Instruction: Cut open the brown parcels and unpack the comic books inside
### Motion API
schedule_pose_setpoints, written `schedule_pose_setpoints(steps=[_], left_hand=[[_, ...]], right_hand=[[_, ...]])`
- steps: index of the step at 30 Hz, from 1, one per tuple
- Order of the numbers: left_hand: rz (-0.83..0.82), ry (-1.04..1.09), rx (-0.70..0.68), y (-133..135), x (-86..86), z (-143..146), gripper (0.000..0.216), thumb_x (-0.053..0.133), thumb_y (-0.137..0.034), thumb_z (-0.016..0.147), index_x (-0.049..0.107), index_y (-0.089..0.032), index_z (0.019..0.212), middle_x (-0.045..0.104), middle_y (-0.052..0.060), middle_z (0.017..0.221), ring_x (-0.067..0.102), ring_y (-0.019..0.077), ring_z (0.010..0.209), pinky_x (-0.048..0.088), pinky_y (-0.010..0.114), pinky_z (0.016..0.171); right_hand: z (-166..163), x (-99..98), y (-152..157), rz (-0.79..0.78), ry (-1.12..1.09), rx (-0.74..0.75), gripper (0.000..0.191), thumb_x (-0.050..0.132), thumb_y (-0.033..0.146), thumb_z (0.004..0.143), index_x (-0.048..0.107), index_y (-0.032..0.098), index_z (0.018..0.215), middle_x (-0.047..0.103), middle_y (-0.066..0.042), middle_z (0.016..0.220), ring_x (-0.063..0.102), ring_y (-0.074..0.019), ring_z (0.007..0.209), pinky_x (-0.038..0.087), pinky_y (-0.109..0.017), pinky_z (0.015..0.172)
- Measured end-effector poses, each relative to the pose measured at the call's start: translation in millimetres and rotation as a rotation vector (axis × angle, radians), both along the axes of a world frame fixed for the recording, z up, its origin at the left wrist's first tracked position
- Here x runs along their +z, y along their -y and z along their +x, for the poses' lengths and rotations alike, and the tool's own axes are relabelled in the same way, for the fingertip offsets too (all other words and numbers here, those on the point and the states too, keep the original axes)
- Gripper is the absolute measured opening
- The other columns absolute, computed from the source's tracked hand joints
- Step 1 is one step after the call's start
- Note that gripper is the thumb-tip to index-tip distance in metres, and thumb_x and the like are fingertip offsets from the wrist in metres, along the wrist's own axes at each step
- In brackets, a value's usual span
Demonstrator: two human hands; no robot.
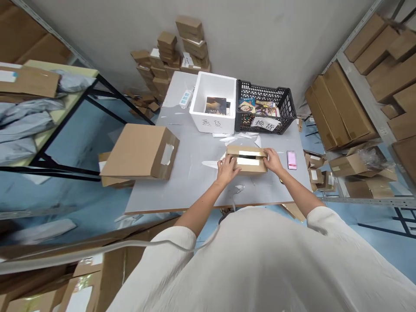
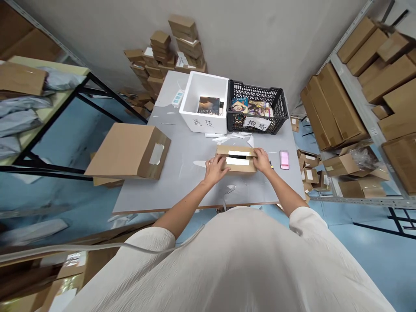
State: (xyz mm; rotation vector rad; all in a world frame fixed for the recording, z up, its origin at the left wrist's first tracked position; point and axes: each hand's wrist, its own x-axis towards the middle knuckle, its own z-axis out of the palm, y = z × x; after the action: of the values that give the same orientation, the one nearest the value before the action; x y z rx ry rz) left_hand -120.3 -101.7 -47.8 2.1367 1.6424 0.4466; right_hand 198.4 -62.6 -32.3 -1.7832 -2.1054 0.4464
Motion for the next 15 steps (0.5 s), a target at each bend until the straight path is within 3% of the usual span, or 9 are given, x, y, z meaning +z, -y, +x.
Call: schedule_pose_setpoints(steps=[5, 9, 12, 15], left_hand=[[-0.022, 0.003, -0.027, -3, -1.2, 1, 0.048, 0.070, -0.040, 0.104, 0.070, -0.029, 0.151, 0.065, 0.015, 0.165, 0.053, 0.0424, 0.154, 0.039, 0.062, 0.130], [-0.024, 0.009, -0.035, -4, -3.1, 0, 0.048, 0.070, -0.040, 0.105, 0.071, -0.030, 0.152, 0.064, 0.015, 0.167, 0.052, 0.0424, 0.155, 0.040, 0.061, 0.129], [-0.029, 0.006, -0.037, -2, -2.6, 0, 0.049, 0.071, -0.040, 0.105, 0.070, -0.028, 0.153, 0.063, 0.015, 0.168, 0.052, 0.0418, 0.156, 0.039, 0.060, 0.130], [-0.039, -0.001, -0.040, 0, -0.7, 0, 0.050, 0.073, -0.040, 0.104, 0.069, -0.030, 0.154, 0.062, 0.014, 0.169, 0.051, 0.0410, 0.156, 0.038, 0.060, 0.130]], right_hand=[[1, 17.5, -2, 0.042, -0.108, -0.077, 0.046, 0.055, 0.026, 0.097, 0.062, 0.020, 0.143, 0.062, -0.020, 0.144, 0.065, -0.0327, 0.128, 0.061, -0.048, 0.111], [-2, 23.2, -8, 0.054, -0.073, -0.025, 0.029, 0.054, 0.029, 0.101, 0.071, 0.021, 0.123, 0.063, -0.020, 0.137, 0.063, -0.0324, 0.133, 0.056, -0.047, 0.120], [-5, 22.7, -16, 0.072, -0.041, -0.005, 0.041, 0.052, 0.031, 0.102, 0.073, 0.019, 0.136, 0.061, -0.022, 0.148, 0.059, -0.0353, 0.144, 0.050, -0.053, 0.128], [-8, 23.2, -25, 0.076, 0.026, 0.018, 0.063, 0.055, 0.033, 0.100, 0.062, 0.016, 0.161, 0.050, -0.024, 0.170, 0.046, -0.0427, 0.158, 0.043, -0.066, 0.132]])
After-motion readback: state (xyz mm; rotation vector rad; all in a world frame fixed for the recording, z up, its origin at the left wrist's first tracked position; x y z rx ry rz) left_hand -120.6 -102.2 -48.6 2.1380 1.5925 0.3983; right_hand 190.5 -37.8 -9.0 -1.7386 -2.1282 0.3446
